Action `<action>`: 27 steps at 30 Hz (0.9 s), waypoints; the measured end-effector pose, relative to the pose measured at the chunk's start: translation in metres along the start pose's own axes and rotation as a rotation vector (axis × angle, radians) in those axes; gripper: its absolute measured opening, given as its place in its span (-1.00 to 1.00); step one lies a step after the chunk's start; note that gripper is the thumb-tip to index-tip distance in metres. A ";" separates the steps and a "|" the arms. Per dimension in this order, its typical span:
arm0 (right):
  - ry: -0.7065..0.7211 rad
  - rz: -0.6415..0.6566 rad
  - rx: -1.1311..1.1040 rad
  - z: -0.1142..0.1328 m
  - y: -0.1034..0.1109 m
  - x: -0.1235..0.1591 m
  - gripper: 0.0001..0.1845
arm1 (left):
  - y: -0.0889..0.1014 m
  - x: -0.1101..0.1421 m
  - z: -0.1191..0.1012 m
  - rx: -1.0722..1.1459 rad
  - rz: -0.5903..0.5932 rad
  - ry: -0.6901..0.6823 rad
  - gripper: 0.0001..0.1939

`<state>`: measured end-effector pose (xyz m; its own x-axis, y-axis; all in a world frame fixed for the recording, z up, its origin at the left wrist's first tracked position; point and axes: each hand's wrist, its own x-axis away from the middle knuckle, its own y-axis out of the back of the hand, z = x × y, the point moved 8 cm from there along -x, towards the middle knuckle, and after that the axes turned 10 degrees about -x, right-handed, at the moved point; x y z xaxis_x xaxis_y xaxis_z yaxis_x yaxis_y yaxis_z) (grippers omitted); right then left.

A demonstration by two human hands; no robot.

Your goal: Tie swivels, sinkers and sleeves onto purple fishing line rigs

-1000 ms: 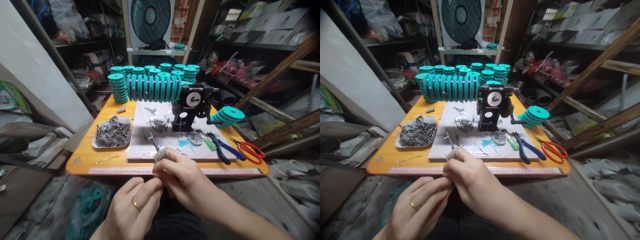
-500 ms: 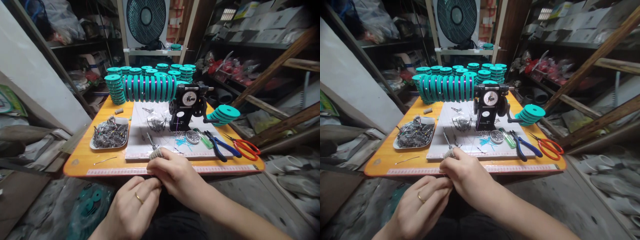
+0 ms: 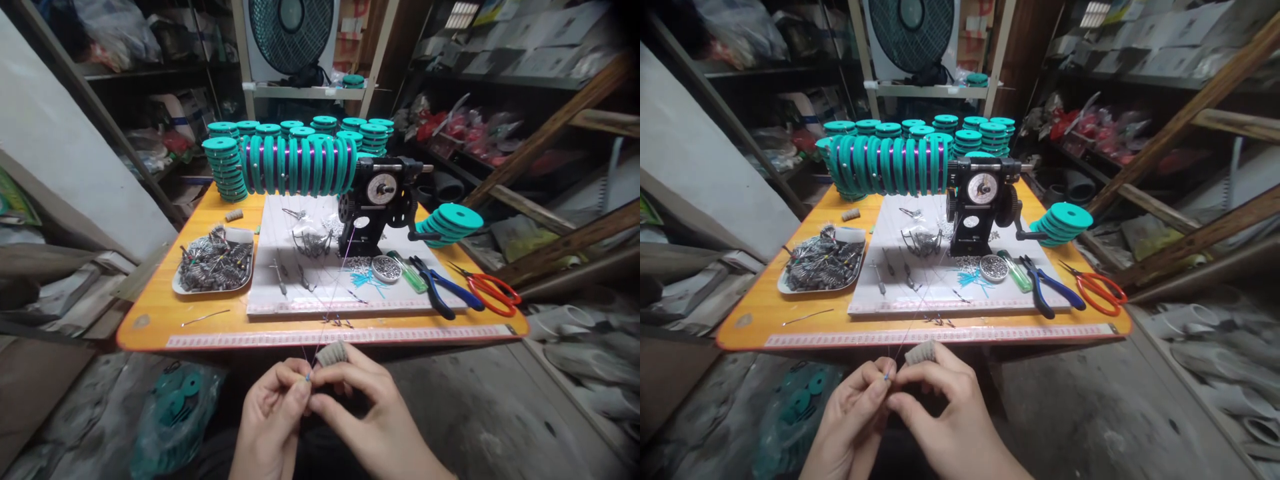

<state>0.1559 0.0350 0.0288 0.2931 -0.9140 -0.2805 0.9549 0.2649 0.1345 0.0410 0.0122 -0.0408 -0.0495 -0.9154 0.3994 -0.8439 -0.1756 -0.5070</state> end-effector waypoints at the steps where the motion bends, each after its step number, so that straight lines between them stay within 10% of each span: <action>1: -0.001 -0.002 0.002 -0.001 -0.001 0.000 -0.94 | 0.000 0.000 -0.001 0.006 -0.019 -0.001 -0.57; 15: 0.594 0.057 0.495 0.052 0.006 0.011 -0.79 | 0.006 -0.001 -0.008 -0.260 0.038 -0.171 -0.76; 21: 0.770 0.072 0.566 0.069 0.005 0.006 -0.78 | 0.007 0.012 -0.043 -0.718 -0.026 -0.499 -0.84; 27: 0.794 0.381 0.415 0.076 -0.006 -0.013 -0.80 | -0.021 0.048 -0.086 -1.202 -0.092 -1.008 -0.88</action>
<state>0.1429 0.0223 0.1044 0.6714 -0.2764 -0.6876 0.7409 0.2313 0.6305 0.0104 0.0034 0.0541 -0.0272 -0.8598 -0.5099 -0.7630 -0.3117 0.5663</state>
